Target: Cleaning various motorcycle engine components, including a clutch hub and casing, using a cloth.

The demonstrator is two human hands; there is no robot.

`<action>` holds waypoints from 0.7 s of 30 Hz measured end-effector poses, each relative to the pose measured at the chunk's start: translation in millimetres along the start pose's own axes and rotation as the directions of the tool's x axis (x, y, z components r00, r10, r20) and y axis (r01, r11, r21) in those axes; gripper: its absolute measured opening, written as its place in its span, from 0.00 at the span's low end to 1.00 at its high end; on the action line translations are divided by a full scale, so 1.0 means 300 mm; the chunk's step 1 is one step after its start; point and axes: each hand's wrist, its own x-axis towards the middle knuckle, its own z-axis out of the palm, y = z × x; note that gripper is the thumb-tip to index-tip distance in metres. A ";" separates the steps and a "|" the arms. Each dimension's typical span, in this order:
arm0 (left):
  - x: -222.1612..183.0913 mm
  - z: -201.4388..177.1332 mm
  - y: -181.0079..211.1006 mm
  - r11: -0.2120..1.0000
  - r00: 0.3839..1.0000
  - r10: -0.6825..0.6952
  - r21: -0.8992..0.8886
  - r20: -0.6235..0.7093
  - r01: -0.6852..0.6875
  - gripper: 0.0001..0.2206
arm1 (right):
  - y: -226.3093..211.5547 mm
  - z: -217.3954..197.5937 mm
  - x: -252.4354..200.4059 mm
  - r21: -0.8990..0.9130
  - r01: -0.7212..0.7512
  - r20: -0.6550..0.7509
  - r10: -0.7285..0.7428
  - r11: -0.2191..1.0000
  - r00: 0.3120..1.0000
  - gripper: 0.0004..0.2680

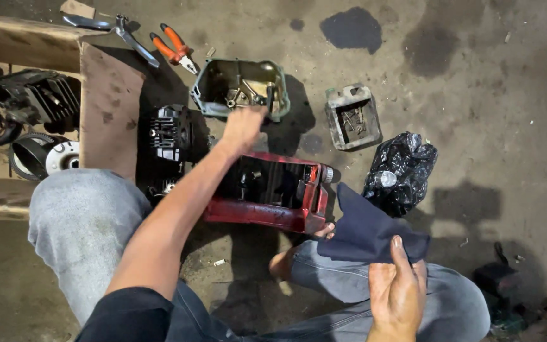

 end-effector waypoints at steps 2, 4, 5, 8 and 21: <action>0.067 -0.103 -0.037 0.978 0.957 -0.134 -0.121 0.258 0.170 0.29 | -0.002 0.015 0.002 0.036 0.004 0.003 -0.005 0.999 1.000 0.06; 0.080 -0.155 -0.117 0.929 0.989 -0.127 -0.340 0.076 0.145 0.21 | 0.000 -0.007 0.019 0.073 0.031 0.025 -0.032 0.997 0.999 0.05; 0.075 -0.191 -0.167 0.840 0.983 -0.154 -0.536 -0.100 0.077 0.15 | 0.007 -0.016 0.025 0.107 0.048 0.043 -0.053 0.993 0.998 0.04; 0.089 -0.316 -0.192 0.572 0.956 -0.286 -0.790 0.059 0.220 0.18 | -0.012 0.016 0.025 0.240 0.053 0.052 -0.067 0.969 0.996 0.07; -0.470 -0.739 0.212 -0.370 0.854 -0.483 -0.929 0.192 -0.001 0.15 | 0.095 0.112 -0.089 0.159 -0.047 0.323 -0.007 0.986 0.946 0.16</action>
